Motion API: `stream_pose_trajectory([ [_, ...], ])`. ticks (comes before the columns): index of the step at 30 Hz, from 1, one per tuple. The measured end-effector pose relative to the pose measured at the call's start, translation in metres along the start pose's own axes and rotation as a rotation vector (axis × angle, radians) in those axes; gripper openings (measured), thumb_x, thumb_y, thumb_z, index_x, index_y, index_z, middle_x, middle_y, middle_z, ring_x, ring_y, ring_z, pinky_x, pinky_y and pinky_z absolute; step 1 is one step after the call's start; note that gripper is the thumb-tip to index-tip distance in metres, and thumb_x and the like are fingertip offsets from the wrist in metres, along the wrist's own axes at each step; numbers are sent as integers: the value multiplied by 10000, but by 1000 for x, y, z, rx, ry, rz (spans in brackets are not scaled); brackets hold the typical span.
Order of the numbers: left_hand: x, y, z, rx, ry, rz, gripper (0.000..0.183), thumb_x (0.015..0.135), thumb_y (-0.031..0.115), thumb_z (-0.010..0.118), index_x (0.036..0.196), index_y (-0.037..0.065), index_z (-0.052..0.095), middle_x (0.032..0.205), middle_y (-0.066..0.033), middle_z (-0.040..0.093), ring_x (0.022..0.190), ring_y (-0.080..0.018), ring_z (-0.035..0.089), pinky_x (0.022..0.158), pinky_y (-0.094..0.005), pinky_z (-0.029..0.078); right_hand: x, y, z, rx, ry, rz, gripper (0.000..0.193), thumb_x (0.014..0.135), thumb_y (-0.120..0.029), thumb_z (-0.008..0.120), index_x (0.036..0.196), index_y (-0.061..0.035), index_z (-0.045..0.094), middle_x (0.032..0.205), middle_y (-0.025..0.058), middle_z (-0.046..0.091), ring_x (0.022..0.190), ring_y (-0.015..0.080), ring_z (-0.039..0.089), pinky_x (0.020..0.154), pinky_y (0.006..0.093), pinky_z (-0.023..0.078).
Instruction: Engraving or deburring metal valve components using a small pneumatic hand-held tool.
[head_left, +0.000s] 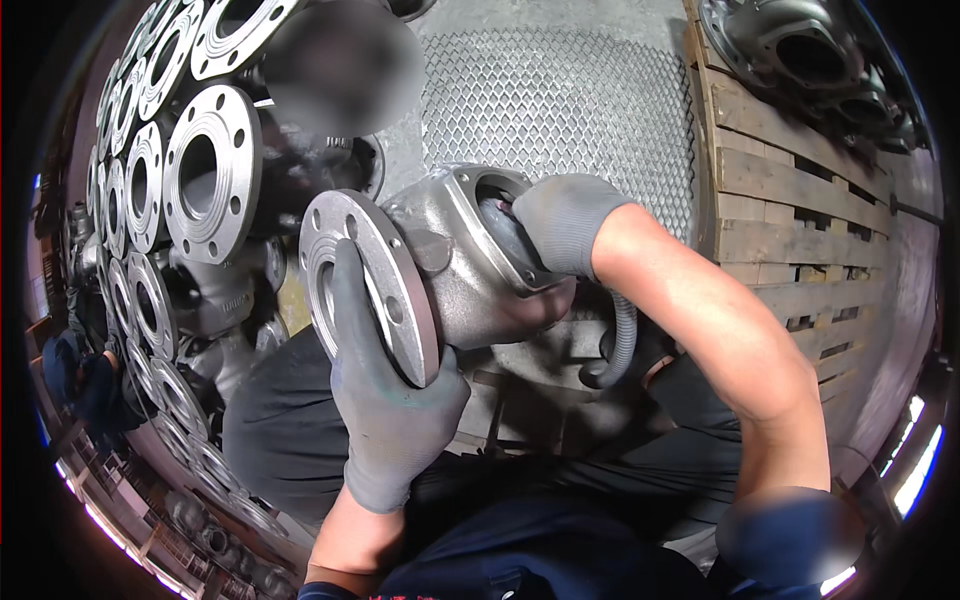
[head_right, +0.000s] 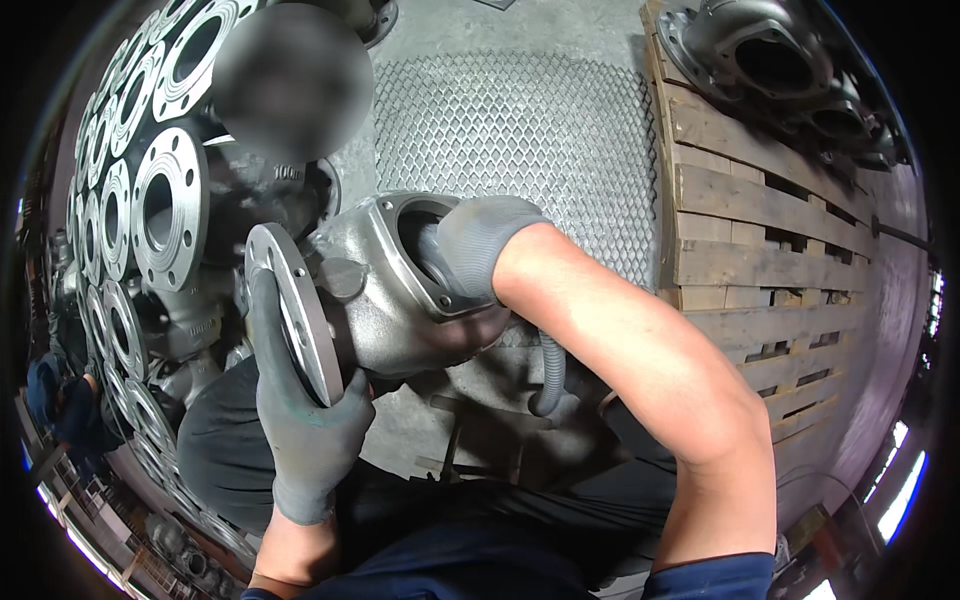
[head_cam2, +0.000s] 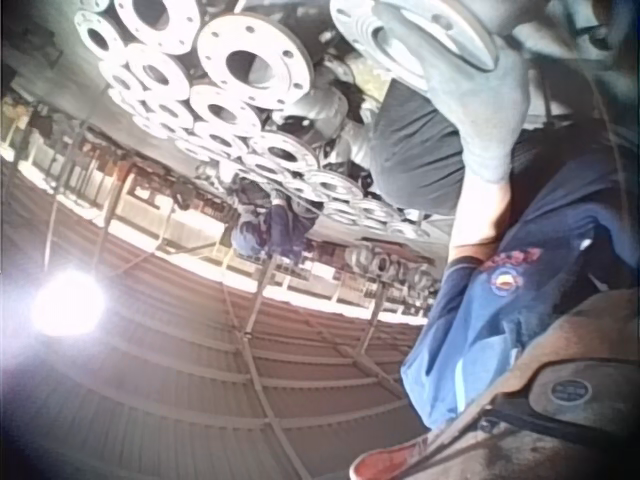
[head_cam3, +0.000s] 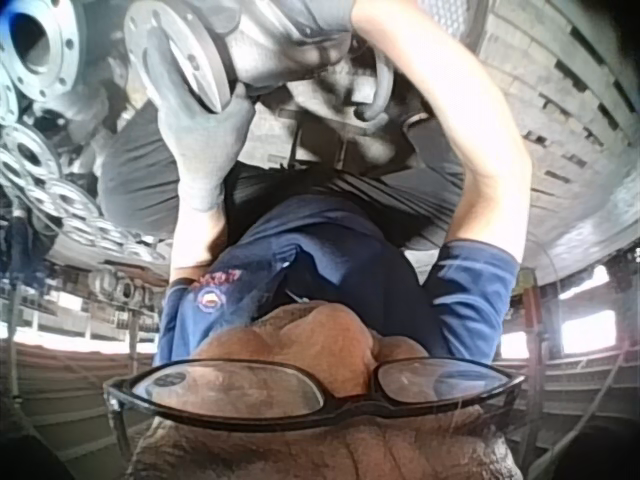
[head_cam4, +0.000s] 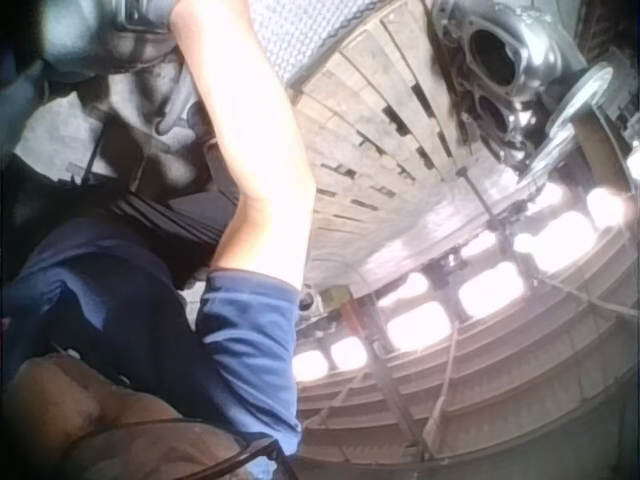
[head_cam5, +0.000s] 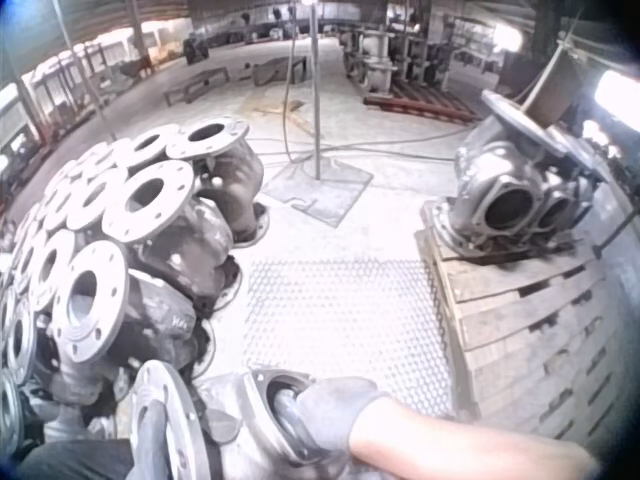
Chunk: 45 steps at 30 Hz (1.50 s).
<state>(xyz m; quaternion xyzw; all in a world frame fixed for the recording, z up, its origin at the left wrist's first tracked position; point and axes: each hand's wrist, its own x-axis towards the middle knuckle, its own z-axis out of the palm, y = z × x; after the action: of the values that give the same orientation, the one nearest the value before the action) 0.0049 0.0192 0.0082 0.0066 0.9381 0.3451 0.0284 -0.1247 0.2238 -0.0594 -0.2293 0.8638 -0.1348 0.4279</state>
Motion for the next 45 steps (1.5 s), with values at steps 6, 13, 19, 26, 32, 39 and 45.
stream_pose_trajectory([
  [6,-3,-1,1,18,8,-46,1100,689,-96,698,1700,9,278,1674,-274,421,1550,-413,452,1242,-442,391,0,-3,-7,-127,-113,32,363,938,-371,664,1134,-116,831,1140,159,810,1047,339,789,898,438,618],
  [13,-6,-1,-1,-40,4,-73,1107,689,-95,707,1701,-6,267,1677,-284,413,1555,-400,449,1243,-429,387,1,-12,-10,-204,-128,1,353,945,-340,667,1156,-106,827,1156,165,810,1065,334,791,909,440,622],
  [19,-11,-2,0,77,-1,6,1044,730,-33,706,1662,-101,241,1565,-336,506,1451,-507,530,1196,-492,446,1,-15,-7,-214,-171,27,332,968,-278,652,1192,-89,808,1213,146,800,1110,330,780,945,432,620],
  [26,-25,0,-2,-86,-22,-94,1074,708,-69,703,1681,-61,248,1685,-345,358,1597,-471,352,1282,-451,322,-7,-26,-7,-168,-130,-14,193,890,-152,713,998,-48,835,1024,197,803,983,378,789,868,451,623],
  [32,-24,-1,-4,-142,-67,-10,1134,725,-56,756,1669,-127,133,1404,-280,671,1298,-422,690,1098,-437,527,-7,-25,5,-75,23,-20,198,900,-174,710,1013,-60,826,1040,189,801,992,370,787,874,442,623],
  [39,-28,-7,1,-114,-12,56,1130,691,-42,766,1661,-134,194,1442,-305,632,1337,-432,661,1092,-435,534,-8,-26,2,-92,-71,11,250,918,-226,709,1089,-67,799,1097,162,801,1038,348,781,898,429,623],
  [45,-30,-3,-3,-107,-26,9,1142,685,-41,771,1656,-146,180,1456,-321,611,1335,-447,657,1101,-438,527,-5,-26,3,-92,-152,21,304,934,-272,708,1153,-73,776,1145,139,801,1078,330,776,919,418,622],
])
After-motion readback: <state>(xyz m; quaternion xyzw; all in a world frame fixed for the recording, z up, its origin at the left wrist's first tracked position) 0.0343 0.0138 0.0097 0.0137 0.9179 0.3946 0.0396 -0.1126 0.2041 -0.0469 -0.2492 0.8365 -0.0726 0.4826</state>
